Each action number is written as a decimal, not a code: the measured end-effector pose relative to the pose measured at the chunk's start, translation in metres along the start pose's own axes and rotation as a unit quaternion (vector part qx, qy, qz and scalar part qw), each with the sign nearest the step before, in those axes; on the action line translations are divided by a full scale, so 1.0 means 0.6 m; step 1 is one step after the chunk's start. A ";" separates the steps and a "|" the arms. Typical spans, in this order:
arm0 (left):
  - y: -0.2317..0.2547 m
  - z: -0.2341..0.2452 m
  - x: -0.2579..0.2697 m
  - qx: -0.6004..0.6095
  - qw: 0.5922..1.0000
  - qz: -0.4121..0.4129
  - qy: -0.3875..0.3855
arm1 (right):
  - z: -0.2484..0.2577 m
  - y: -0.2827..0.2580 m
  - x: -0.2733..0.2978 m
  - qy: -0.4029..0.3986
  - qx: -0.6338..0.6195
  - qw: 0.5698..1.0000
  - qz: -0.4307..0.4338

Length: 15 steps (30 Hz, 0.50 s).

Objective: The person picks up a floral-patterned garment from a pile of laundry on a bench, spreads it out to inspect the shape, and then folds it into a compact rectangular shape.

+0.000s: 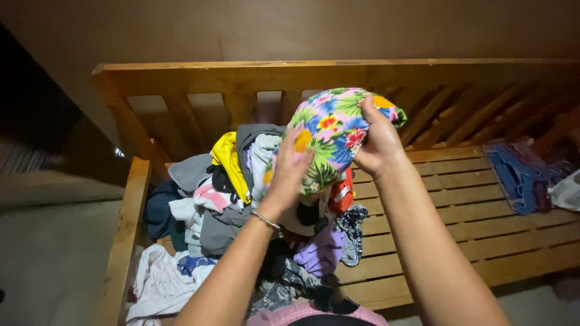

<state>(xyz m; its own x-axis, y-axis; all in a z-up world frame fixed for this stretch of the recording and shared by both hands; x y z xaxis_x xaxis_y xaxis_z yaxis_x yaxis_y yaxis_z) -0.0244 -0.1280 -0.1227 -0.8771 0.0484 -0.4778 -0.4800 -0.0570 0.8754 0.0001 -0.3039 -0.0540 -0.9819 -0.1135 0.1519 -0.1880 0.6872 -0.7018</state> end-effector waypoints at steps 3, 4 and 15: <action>-0.068 0.028 0.036 0.138 0.957 0.253 -0.029 | -0.027 -0.007 0.023 -0.081 -0.049 0.995 0.005; -0.075 0.033 0.041 0.215 0.937 0.274 -0.027 | -0.032 -0.008 0.035 -0.097 -0.060 0.994 0.005; 0.060 0.023 0.059 0.675 0.676 0.265 -0.133 | -0.078 -0.004 0.081 -0.120 -0.105 0.987 0.024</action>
<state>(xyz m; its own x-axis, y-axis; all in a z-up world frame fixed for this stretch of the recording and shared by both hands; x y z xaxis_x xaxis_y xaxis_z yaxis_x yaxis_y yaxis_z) -0.0726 -0.1143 -0.1073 -0.8007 0.5655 -0.1975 0.5088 0.8161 0.2740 -0.0457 -0.2774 -0.0126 -0.9719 -0.2262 -0.0650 -0.1561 0.8263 -0.5412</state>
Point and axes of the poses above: each hand's wrist, its own x-axis away from the middle knuckle, its own z-axis out of the back of the hand, y = z × x, the point moved 5 cm from there along -x, towards the middle knuckle, and after that the axes turned 5 degrees about y, right-handed, at the moved point
